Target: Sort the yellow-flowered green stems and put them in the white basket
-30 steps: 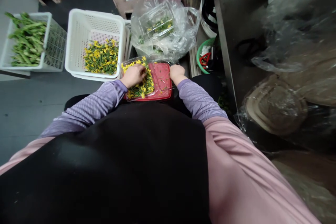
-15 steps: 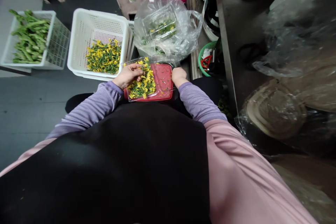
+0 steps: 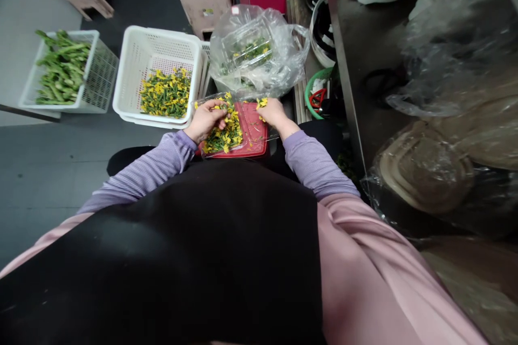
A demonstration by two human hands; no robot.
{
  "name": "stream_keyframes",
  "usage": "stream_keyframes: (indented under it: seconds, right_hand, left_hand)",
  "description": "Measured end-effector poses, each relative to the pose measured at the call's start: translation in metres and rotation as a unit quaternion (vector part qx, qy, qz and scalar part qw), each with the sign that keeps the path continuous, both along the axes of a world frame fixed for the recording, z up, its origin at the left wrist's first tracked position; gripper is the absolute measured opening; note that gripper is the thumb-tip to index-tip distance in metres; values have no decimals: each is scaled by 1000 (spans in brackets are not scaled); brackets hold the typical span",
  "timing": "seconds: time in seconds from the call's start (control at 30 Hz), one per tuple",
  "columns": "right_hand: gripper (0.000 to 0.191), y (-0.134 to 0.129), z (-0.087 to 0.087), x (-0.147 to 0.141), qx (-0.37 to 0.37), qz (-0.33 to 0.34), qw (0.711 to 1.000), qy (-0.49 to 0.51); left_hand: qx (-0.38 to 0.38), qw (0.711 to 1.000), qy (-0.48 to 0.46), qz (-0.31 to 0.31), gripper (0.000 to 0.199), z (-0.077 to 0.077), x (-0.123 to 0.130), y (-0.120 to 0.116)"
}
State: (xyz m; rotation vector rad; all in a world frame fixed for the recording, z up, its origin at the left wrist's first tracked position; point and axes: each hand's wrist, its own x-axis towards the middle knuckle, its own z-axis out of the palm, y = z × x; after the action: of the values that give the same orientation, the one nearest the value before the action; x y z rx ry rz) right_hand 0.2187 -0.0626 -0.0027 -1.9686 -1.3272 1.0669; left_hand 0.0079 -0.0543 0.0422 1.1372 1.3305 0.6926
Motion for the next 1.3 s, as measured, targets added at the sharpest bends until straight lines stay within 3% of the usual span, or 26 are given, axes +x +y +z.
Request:
stream_keyframes:
  seconds: [0.1,0.2,0.37,0.53,0.63,0.7,0.77,0.9,1.03,1.1,1.13,1.2,1.3]
  right_hand:
    - [10,-17,10,-13,-10,-36,966,256]
    - [8,-27,12,-22,-23,-32,940,338]
    - [11,-19,10,-14,29,-6,955,294]
    - [16,-9,13,3,101,98,982,129]
    - [19,-7,14,9,103,141,976,127]
    - [18,-5,14,14,98,110,971,190]
    - [18,-2,13,21,84,34,955,283]
    - [22,6,11,37,-2,-92,886,454]
    - [20,9,11,36,-65,-145,834,528]
    - [20,8,11,29,-86,-155,822,541]
    - [20,7,11,25,-98,-156,818,546]
    - [17,4,10,18,-122,-160,809,553]
    - [11,-1,9,9,-143,-181,802,552]
  left_hand:
    - [10,1000,14,19,10,-3,17,-1]
    - [29,999,39,14,10,-7,38,-4]
    - [106,985,104,-85,15,-7,53,6]
    - [177,940,171,-235,26,12,41,33]
    - [162,922,200,-288,26,23,39,41]
    - [153,911,241,-298,26,25,39,44]
    - [153,886,316,-303,28,22,36,45]
    - [168,798,491,-306,29,14,18,40]
    - [161,730,566,-349,27,7,3,21]
    - [169,716,571,-365,27,3,0,15]
    - [173,720,567,-360,27,2,-1,14]
    - [165,757,540,-328,24,-1,-5,18]
    - [111,856,444,-239,17,-3,-16,33]
